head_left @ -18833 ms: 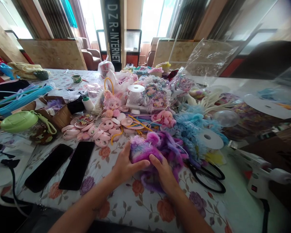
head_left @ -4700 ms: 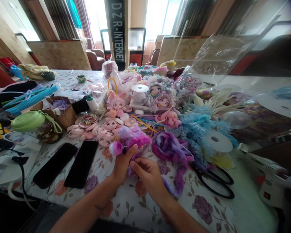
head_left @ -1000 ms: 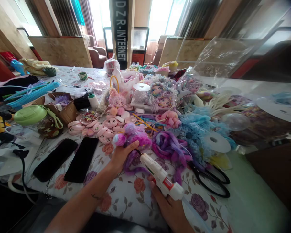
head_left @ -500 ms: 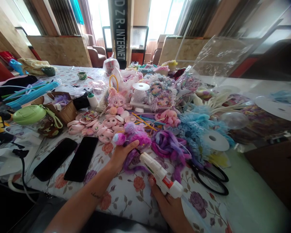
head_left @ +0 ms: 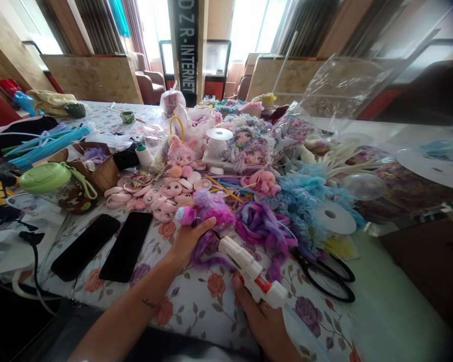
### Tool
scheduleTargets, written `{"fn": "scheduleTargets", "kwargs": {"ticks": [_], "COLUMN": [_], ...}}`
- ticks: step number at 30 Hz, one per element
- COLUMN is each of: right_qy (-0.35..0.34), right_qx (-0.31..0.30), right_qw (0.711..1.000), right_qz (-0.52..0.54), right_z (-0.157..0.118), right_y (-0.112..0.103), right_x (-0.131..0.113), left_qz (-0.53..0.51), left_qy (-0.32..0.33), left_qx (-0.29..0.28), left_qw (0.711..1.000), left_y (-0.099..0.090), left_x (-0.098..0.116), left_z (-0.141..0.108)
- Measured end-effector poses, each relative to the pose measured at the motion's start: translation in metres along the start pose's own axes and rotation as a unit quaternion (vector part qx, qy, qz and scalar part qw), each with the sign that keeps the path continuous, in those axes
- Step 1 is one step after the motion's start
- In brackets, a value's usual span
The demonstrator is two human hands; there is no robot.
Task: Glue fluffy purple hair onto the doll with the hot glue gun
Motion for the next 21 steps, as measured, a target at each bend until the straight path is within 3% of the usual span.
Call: {"fn": "scheduleTargets", "kwargs": {"ticks": [10, 21], "right_qy": [0.038, 0.032], "right_qx": [-0.006, 0.015], "right_qw": [0.999, 0.999], "right_qz": [0.000, -0.005], "right_z": [-0.0034, -0.0033], "right_y": [0.0023, -0.0010], "right_x": [0.0082, 0.0075], "left_qz": [-0.008, 0.023], "left_qy": [-0.007, 0.010], "left_qx": [0.001, -0.002], "left_qw": [1.000, 1.000], "left_y": [0.0012, -0.0003], "left_x": [-0.0007, -0.0020], "left_z": [-0.0009, 0.0010]}}
Point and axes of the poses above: each hand's wrist, its own z-axis towards the middle knuckle, its own y-axis out of the palm, x = y × z, the point moved 8 cm from there along z, towards the middle knuckle, and after that the axes turned 10 degrees about -y, right-handed, at the moved point
